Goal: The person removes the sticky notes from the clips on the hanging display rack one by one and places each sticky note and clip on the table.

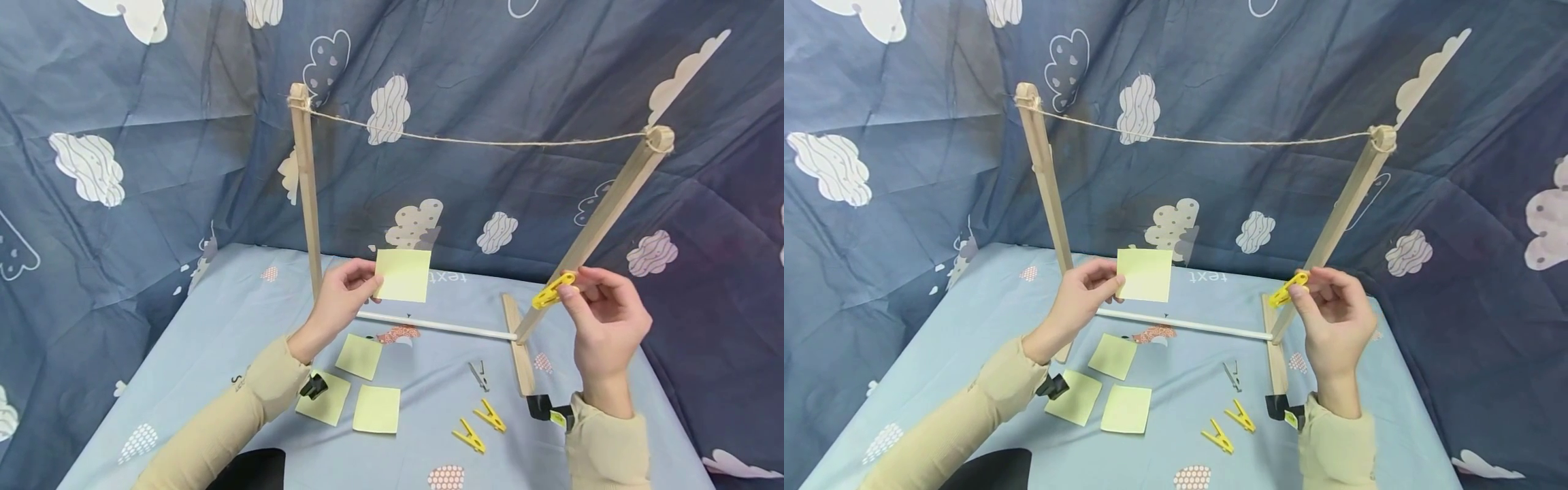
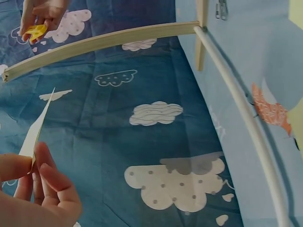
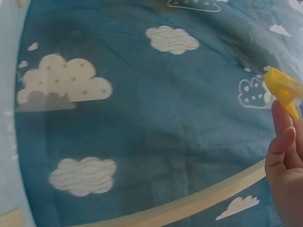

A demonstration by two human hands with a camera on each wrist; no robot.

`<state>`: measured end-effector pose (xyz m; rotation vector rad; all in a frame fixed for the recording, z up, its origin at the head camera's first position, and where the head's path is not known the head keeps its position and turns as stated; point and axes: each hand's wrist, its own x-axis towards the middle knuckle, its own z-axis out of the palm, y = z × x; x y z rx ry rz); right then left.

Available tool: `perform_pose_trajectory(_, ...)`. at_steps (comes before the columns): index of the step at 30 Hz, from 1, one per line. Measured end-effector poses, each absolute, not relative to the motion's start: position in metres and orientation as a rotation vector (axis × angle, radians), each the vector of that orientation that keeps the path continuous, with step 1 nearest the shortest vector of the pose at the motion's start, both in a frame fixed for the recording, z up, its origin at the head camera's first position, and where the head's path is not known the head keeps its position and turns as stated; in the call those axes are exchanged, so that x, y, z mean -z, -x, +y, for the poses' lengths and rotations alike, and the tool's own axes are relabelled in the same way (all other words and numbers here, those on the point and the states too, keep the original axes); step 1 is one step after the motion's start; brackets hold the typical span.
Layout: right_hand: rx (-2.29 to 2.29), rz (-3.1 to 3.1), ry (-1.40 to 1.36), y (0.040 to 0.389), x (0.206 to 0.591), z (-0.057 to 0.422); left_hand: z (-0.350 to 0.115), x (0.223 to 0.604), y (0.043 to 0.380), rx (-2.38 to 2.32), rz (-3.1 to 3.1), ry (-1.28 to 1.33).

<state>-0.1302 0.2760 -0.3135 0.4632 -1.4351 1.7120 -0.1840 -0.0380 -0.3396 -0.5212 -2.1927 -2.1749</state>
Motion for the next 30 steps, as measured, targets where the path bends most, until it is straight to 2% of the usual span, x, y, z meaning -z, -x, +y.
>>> perform_pose_trajectory(16, -1.764, -1.635, -0.370, 0.122, 0.372, 0.284, -0.038, 0.390, 0.194, 2.149, -2.449, 0.395)
perform_pose_trajectory(30, -1.687, -1.987, -0.076, 0.107, 0.410, 0.283, -0.047, 0.417, 0.193, 2.090, -2.579, 0.320)
